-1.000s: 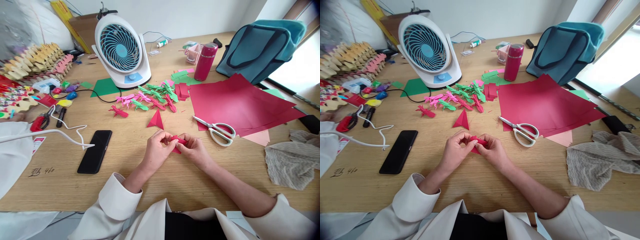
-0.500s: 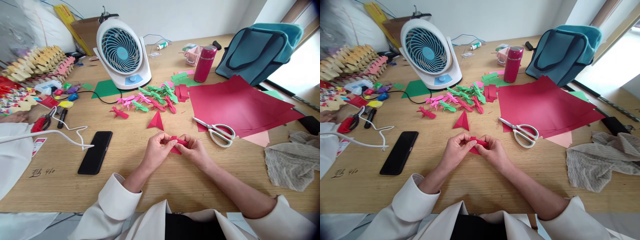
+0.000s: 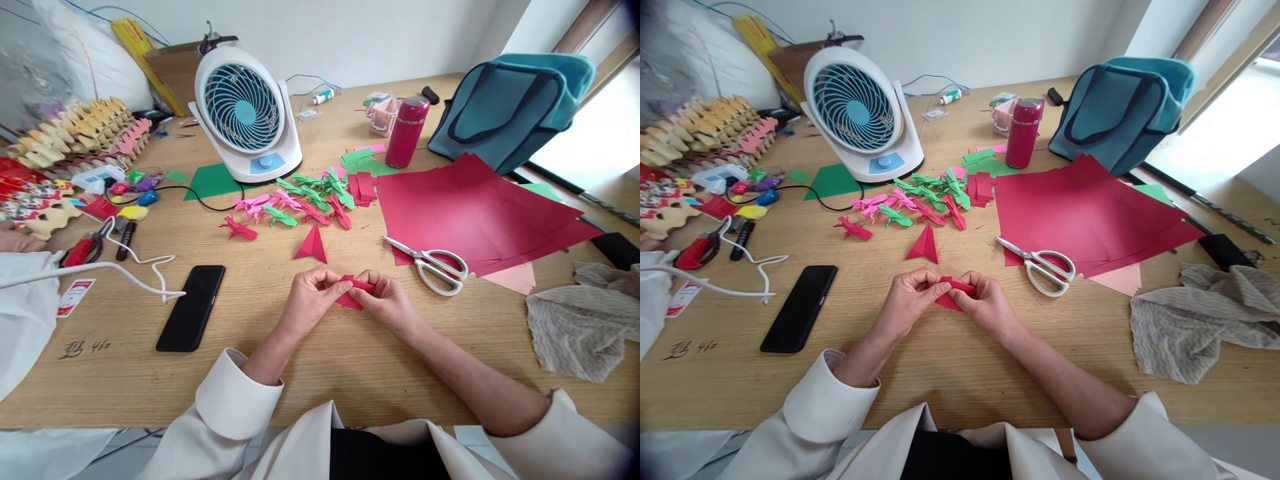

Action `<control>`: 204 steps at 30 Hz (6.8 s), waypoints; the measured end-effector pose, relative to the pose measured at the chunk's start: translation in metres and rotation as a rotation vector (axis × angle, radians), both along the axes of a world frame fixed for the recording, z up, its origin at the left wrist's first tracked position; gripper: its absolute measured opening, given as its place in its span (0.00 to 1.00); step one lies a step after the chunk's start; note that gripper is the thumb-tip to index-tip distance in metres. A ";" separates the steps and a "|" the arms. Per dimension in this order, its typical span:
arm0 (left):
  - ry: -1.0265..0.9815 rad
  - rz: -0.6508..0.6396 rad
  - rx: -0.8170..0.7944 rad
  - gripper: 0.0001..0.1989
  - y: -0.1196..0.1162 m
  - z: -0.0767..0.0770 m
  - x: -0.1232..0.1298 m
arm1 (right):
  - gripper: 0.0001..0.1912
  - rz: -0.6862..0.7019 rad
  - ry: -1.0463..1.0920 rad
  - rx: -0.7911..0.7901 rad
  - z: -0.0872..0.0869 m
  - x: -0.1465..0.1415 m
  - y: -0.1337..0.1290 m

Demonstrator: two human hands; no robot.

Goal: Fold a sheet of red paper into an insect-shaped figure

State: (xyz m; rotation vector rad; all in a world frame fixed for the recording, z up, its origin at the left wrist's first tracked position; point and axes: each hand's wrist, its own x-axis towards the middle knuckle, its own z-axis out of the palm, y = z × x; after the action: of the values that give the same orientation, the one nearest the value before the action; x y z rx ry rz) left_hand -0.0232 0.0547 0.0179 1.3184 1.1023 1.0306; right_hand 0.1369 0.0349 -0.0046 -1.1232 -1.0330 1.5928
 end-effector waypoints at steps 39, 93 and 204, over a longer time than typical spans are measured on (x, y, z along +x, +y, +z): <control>0.032 -0.067 0.062 0.13 -0.002 0.002 0.002 | 0.17 0.072 -0.122 0.116 -0.002 -0.001 -0.005; 0.798 -0.276 1.122 0.08 -0.005 -0.010 -0.006 | 0.08 0.096 -1.177 1.120 0.005 0.057 -0.039; 1.042 -0.304 0.742 0.03 -0.040 -0.017 0.016 | 0.05 0.263 -0.991 0.728 0.006 0.051 -0.030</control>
State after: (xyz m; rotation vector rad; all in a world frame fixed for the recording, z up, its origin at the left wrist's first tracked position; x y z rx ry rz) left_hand -0.0074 0.0150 0.0011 2.7043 1.2018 0.4753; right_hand 0.1880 0.0054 0.0014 -1.2589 -2.2431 0.6104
